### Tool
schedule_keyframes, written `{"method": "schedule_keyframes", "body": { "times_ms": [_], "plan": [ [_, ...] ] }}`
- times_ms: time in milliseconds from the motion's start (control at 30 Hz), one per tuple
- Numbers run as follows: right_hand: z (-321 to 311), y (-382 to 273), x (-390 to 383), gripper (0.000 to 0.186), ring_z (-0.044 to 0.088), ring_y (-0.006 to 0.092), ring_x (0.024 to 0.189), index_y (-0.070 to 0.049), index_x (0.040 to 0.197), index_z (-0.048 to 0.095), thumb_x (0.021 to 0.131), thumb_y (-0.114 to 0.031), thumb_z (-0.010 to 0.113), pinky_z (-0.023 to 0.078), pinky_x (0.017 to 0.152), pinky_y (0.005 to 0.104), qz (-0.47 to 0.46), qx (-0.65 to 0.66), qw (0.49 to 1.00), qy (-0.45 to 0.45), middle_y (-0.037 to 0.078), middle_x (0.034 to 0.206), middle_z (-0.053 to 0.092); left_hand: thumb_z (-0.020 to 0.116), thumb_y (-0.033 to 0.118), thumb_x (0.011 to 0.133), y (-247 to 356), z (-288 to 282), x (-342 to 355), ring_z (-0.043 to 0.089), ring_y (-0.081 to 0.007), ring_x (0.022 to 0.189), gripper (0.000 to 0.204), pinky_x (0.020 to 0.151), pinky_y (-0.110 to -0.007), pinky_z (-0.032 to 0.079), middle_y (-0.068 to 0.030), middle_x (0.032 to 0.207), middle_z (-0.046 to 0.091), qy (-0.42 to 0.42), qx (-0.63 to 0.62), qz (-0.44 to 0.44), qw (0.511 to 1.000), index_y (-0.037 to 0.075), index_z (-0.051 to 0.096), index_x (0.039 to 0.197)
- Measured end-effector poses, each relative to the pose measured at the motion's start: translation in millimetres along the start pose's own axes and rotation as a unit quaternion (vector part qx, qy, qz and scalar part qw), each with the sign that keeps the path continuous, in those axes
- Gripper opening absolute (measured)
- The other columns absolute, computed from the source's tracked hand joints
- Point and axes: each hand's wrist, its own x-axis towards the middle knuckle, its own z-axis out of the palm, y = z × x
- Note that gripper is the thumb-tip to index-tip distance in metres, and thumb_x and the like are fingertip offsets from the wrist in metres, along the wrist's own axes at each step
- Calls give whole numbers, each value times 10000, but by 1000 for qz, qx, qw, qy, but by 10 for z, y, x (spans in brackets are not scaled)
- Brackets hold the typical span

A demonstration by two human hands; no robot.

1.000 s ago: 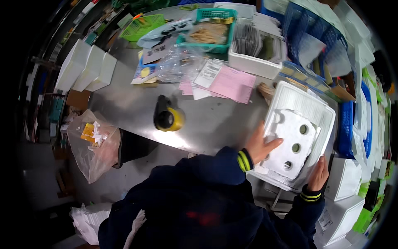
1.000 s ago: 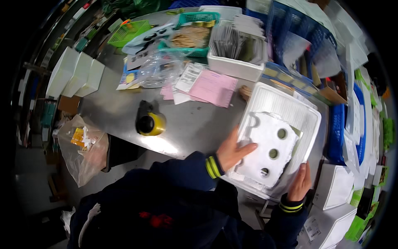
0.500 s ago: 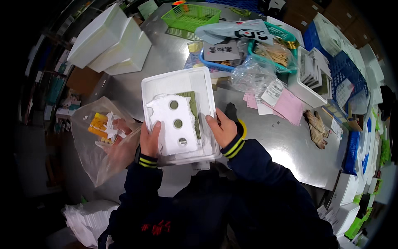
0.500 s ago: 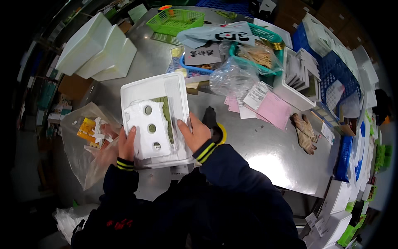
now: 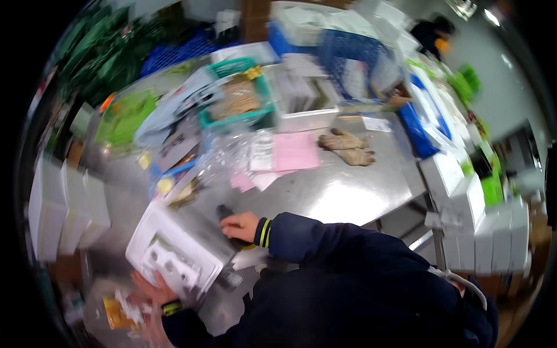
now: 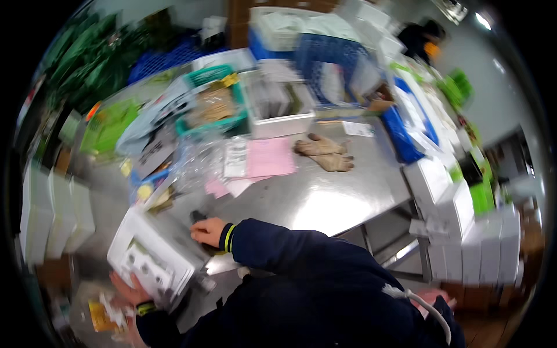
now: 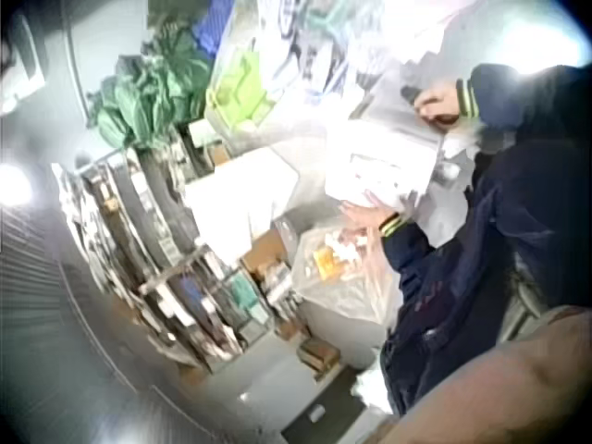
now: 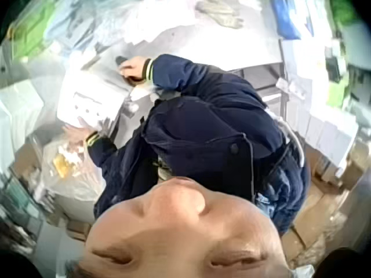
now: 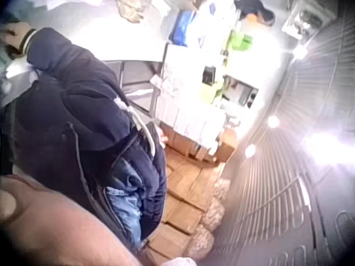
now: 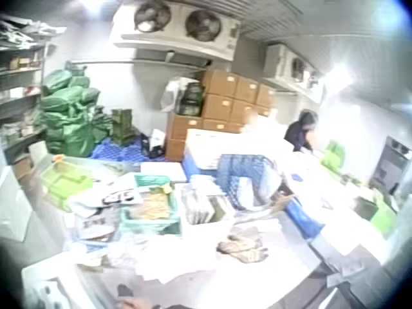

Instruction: The person repeatedly places white styrofoam inserts into white cardboard boxes and seals them with yellow tape using a handheld dispenser. The person also briefly handles a stack of green and white printed cards, flipping through them before returning to box sealing.

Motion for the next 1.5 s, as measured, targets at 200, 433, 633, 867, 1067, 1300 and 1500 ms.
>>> {"method": "schedule_keyframes", "body": {
  "times_ms": [200,433,633,867,1067,1300,1500],
  "plan": [
    [-2339,540,-1119,254,646,146,682,11,1004,630,848,-178,564,514,663,274,55,98,964,240,80,758,668,484,428,839,212,480,-119,254,-394,1318,643,1058,-503,223,-241,1397,328,-176,265,70,945,16,401,1325],
    [-5289,1152,-1965,241,634,143,642,33,956,643,822,-156,579,507,623,278,51,-28,846,529,89,751,665,631,529,768,387,245,522,309,-301,1314,831,1109,-374,196,-173,1422,331,-383,344,-129,847,69,324,1388],
    [-6984,1572,-2239,242,657,263,710,-33,905,672,780,-223,590,510,688,337,105,-287,672,674,141,801,673,612,538,770,2765,1244,244,343,-296,1288,797,1099,-385,203,-162,1395,368,-378,234,22,896,82,352,1371],
    [-8738,2741,-3672,369,629,260,615,-73,1218,503,859,-28,430,479,457,353,253,394,552,690,183,815,643,598,504,790,5057,3013,-462,366,-301,1262,732,1079,-392,228,-160,1370,392,-450,7,189,873,83,382,1349],
    [-8735,2594,-3587,340,622,324,918,-126,1057,651,740,-144,530,473,853,361,264,-258,550,749,166,955,659,587,475,807,5562,3417,-447,386,-304,1239,677,1061,-398,249,-159,1348,413,-459,-1,207,864,83,408,1329],
    [-8631,2635,-3380,490,512,334,1020,-97,1085,550,676,-293,735,441,852,424,424,-513,502,552,155,1065,565,573,441,827,5596,3701,-303,410,-308,1213,614,1041,-404,274,-158,1323,438,-444,11,214,870,84,438,1307],
    [-8704,2697,-3162,392,494,272,1033,-117,1208,520,820,-169,546,376,850,471,376,-692,308,534,92,1095,555,561,413,843,5361,3814,-225,430,-312,1191,561,1024,-410,295,-157,1301,459,-421,24,202,884,84,464,1288]
  ]
}}
